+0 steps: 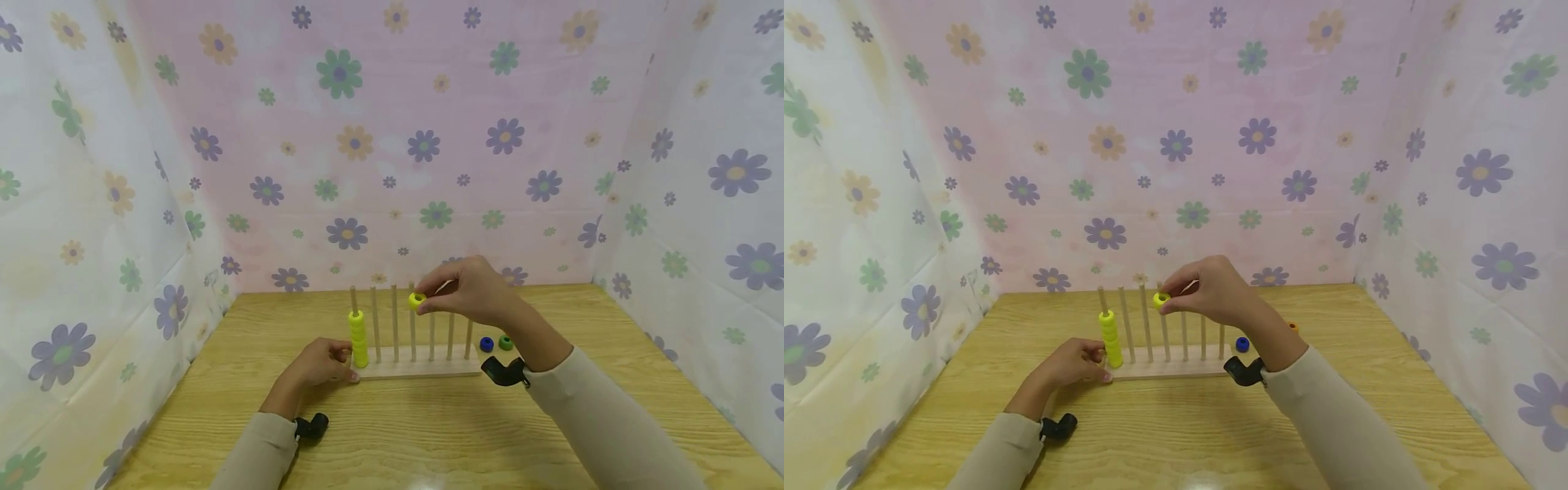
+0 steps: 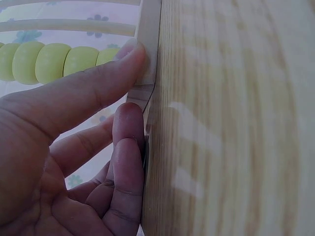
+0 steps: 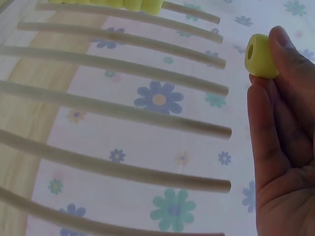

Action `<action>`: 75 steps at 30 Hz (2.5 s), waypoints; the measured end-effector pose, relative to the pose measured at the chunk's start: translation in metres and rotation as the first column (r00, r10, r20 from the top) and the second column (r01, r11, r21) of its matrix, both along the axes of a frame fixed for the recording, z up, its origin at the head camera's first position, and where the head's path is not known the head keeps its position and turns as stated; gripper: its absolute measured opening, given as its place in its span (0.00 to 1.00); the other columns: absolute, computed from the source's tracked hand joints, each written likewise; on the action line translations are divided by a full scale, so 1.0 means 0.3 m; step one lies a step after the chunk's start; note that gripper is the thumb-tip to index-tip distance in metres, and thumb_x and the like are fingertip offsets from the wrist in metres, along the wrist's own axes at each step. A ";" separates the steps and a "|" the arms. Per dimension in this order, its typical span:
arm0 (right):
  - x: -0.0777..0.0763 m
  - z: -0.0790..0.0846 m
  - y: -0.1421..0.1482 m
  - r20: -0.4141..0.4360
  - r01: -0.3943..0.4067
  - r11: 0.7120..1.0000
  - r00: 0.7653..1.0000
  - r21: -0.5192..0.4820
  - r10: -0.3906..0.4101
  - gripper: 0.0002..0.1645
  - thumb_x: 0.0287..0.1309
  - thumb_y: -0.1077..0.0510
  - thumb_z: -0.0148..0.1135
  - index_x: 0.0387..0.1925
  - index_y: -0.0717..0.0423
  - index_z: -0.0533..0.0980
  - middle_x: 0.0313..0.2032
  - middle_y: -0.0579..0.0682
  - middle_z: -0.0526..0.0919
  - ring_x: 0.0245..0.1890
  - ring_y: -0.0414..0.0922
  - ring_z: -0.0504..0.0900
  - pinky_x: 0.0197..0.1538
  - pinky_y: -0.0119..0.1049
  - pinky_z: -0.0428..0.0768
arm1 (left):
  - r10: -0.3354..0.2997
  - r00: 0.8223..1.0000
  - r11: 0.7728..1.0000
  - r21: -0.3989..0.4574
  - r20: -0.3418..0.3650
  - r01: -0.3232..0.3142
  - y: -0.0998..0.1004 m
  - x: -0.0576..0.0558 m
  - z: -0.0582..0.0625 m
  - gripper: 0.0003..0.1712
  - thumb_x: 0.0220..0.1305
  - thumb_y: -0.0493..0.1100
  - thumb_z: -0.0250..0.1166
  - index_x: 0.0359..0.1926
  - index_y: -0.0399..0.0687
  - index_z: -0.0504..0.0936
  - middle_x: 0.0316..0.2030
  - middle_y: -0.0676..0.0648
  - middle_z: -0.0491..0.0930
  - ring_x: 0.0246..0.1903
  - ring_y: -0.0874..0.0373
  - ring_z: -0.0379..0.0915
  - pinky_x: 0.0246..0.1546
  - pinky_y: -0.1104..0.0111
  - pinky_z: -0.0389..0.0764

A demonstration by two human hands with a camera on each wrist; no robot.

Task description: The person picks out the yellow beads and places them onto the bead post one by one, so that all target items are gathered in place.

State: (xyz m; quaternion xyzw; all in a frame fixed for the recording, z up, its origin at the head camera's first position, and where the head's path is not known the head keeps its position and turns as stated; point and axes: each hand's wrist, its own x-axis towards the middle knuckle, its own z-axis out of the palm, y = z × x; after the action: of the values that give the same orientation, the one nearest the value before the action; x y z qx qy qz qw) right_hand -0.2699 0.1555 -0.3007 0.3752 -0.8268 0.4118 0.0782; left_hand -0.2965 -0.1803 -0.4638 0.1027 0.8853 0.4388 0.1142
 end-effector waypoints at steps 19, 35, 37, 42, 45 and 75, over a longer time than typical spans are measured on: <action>-0.033 0.030 -0.096 -0.034 0.014 1.000 0.999 -0.014 -0.014 0.09 0.54 0.51 0.80 0.39 0.42 0.90 0.38 0.40 0.90 0.35 0.40 0.90 0.39 0.33 0.87 | 0.016 1.000 1.000 -0.018 0.002 -0.016 0.006 0.001 0.007 0.40 0.48 0.42 0.85 0.64 0.48 0.83 0.39 0.47 0.78 0.37 0.53 0.70 0.33 0.65 0.72; -0.050 0.043 -0.166 -0.021 0.073 0.997 0.997 -0.013 -0.073 0.10 0.54 0.49 0.80 0.39 0.42 0.90 0.37 0.38 0.91 0.34 0.36 0.89 0.39 0.32 0.86 | 0.009 1.000 1.000 -0.003 0.001 -0.009 0.004 0.002 0.003 0.38 0.47 0.43 0.85 0.62 0.49 0.85 0.38 0.47 0.78 0.36 0.53 0.69 0.31 0.65 0.71; -0.052 0.044 -0.178 -0.028 0.089 0.996 0.996 -0.017 -0.089 0.10 0.54 0.50 0.80 0.39 0.43 0.90 0.36 0.39 0.91 0.34 0.35 0.89 0.39 0.32 0.86 | 0.008 1.000 1.000 -0.001 0.002 -0.008 0.004 0.002 0.002 0.38 0.47 0.43 0.85 0.63 0.48 0.85 0.38 0.47 0.78 0.36 0.53 0.69 0.31 0.65 0.72; -0.060 0.045 -0.214 -0.023 0.112 0.992 0.993 -0.050 -0.113 0.11 0.53 0.51 0.81 0.39 0.45 0.90 0.35 0.40 0.91 0.34 0.35 0.89 0.39 0.32 0.86 | -0.002 1.000 1.000 -0.004 -0.009 0.002 0.001 0.000 0.000 0.39 0.47 0.43 0.85 0.63 0.48 0.84 0.38 0.47 0.78 0.36 0.54 0.69 0.32 0.65 0.72; -0.063 0.044 -0.236 -0.001 0.113 0.991 0.994 -0.065 -0.113 0.10 0.53 0.51 0.81 0.39 0.45 0.90 0.35 0.41 0.91 0.34 0.36 0.89 0.39 0.32 0.87 | -0.008 1.000 1.000 -0.013 -0.022 0.008 -0.001 -0.002 -0.002 0.39 0.47 0.44 0.85 0.63 0.48 0.85 0.38 0.47 0.78 0.36 0.54 0.69 0.32 0.65 0.72; -0.099 -0.016 -0.334 0.050 0.093 0.988 0.995 -0.120 -0.087 0.10 0.56 0.56 0.78 0.41 0.49 0.90 0.36 0.42 0.91 0.34 0.35 0.89 0.40 0.31 0.86 | -0.045 0.998 0.999 -0.021 -0.036 0.044 -0.005 -0.017 -0.013 0.35 0.49 0.46 0.85 0.61 0.52 0.86 0.38 0.48 0.79 0.37 0.54 0.70 0.35 0.65 0.73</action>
State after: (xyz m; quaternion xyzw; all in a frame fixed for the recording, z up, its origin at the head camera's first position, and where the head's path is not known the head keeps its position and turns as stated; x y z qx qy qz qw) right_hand -0.2997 0.0554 -0.3056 0.3226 -0.8178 0.4659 0.1009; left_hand -0.3015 -0.1818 -0.4677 0.1292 0.8892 0.4253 0.1087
